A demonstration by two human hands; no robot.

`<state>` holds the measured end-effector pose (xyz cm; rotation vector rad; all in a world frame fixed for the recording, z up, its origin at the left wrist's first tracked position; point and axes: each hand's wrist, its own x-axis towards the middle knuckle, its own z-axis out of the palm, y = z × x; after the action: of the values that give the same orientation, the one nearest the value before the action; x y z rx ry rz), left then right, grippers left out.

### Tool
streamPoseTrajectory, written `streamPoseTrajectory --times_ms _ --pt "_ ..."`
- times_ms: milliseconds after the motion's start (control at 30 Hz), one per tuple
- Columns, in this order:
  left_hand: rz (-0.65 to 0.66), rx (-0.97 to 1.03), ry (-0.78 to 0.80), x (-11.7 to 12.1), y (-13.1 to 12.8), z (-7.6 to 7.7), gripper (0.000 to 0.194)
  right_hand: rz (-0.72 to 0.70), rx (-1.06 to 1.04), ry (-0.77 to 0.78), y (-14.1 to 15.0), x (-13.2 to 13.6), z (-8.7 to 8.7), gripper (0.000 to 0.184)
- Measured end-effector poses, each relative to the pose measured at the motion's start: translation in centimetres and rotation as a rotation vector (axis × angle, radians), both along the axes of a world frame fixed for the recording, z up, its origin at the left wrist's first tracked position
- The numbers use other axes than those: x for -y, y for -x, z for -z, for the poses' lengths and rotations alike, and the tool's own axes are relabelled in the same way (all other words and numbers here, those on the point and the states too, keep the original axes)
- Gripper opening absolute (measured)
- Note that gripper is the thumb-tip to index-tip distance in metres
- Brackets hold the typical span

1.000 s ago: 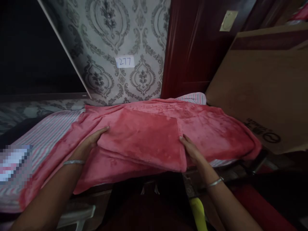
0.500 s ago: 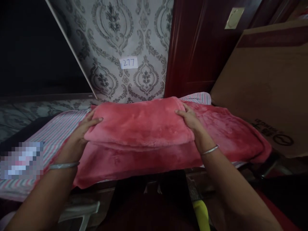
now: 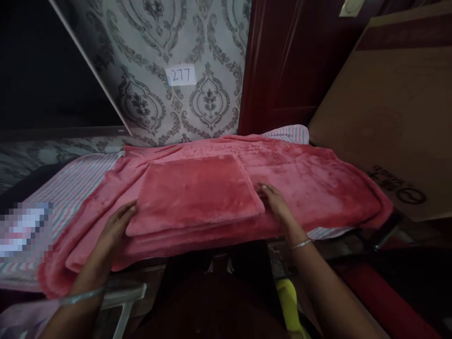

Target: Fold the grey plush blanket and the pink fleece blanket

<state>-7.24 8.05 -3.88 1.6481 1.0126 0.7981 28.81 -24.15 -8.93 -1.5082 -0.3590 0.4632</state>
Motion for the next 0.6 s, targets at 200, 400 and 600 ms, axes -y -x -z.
streamPoseTrajectory --times_ms 200,400,600 --pt "-0.034 -0.056 -0.131 2.7 1.9 0.5 0.071 -0.077 0.036 0.197 3.1 3.0 -1.0 0.061" --pt "0.033 -0.047 0.019 3.4 1.7 -0.8 0.089 -0.016 0.026 0.167 4.2 2.2 -2.1 0.064" --pt "0.033 0.008 0.131 3.2 0.8 -1.5 0.078 -0.090 0.121 0.080 4.3 0.7 -3.8 0.044"
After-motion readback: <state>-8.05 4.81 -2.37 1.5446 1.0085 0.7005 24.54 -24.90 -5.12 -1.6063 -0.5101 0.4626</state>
